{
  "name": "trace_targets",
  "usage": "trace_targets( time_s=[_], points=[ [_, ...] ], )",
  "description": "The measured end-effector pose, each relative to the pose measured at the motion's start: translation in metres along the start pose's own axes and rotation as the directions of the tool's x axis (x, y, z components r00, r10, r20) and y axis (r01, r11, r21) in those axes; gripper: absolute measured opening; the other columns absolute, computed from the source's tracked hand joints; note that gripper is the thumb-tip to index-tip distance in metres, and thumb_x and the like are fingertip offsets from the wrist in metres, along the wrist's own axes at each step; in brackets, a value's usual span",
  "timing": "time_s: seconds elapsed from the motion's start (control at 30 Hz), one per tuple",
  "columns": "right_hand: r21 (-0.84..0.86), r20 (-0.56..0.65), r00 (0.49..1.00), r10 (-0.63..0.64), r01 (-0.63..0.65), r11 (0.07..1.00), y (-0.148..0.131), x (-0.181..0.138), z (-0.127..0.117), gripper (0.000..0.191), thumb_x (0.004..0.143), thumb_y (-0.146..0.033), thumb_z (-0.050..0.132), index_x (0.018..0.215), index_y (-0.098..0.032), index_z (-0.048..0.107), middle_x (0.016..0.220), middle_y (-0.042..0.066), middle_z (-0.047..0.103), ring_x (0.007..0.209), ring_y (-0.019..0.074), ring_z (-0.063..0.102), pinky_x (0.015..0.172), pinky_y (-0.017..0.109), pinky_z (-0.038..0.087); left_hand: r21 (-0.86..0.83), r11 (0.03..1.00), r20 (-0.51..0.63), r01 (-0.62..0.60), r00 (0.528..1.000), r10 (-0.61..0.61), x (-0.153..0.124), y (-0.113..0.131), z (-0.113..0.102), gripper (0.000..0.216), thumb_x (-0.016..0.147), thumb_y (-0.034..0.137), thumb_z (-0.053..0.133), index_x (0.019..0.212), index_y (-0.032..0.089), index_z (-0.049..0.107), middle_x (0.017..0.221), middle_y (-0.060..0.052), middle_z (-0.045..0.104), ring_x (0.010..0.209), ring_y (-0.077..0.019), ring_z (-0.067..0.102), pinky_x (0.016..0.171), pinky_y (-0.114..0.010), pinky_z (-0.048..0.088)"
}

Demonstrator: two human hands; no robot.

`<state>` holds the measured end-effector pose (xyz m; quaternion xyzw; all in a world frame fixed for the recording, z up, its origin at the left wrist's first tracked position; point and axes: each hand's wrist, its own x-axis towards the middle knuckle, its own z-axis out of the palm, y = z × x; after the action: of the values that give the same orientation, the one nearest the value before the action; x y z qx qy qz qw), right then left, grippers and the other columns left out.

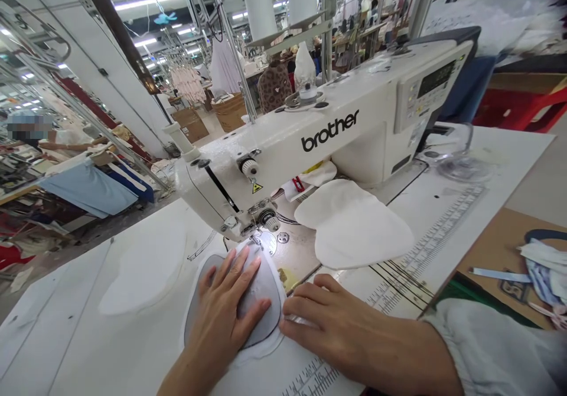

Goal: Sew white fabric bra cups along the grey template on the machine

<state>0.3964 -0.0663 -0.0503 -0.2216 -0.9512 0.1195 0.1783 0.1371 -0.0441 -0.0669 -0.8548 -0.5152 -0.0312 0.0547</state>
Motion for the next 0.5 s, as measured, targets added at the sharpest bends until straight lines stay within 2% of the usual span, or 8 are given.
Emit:
trace_targets(
  time_s=[0.1,0.5],
  points=[
    [-0.018,-0.011,1.0,-0.004,0.004,1.0,0.0012,0.0011,0.0021,0.027,0.1,-0.012,0.038,0.12,-0.011,0.055,0.109,0.01,0.062,0.097,0.0206,0.052,0.086,0.036,0.038,0.005,1.0,-0.016,-0.017,1.0,0.017,0.0001,0.001,-0.0007,0.061,0.089,0.055,0.048,0.145,0.034,0.036,0.155,-0.002,0.035,0.141,-0.0315,0.034,0.105,-0.05,0.032],
    [-0.027,0.04,0.998,-0.049,0.05,0.998,0.0019,0.0051,-0.0016,0.023,0.099,-0.009,0.036,0.107,-0.01,0.058,0.105,0.008,0.062,0.095,0.0195,0.051,0.083,0.035,0.038,0.038,0.998,-0.066,-0.047,0.997,0.05,-0.0016,0.0019,-0.0008,0.062,0.089,0.055,0.049,0.145,0.032,0.036,0.154,-0.003,0.036,0.141,-0.0297,0.035,0.105,-0.046,0.028]
  ],
)
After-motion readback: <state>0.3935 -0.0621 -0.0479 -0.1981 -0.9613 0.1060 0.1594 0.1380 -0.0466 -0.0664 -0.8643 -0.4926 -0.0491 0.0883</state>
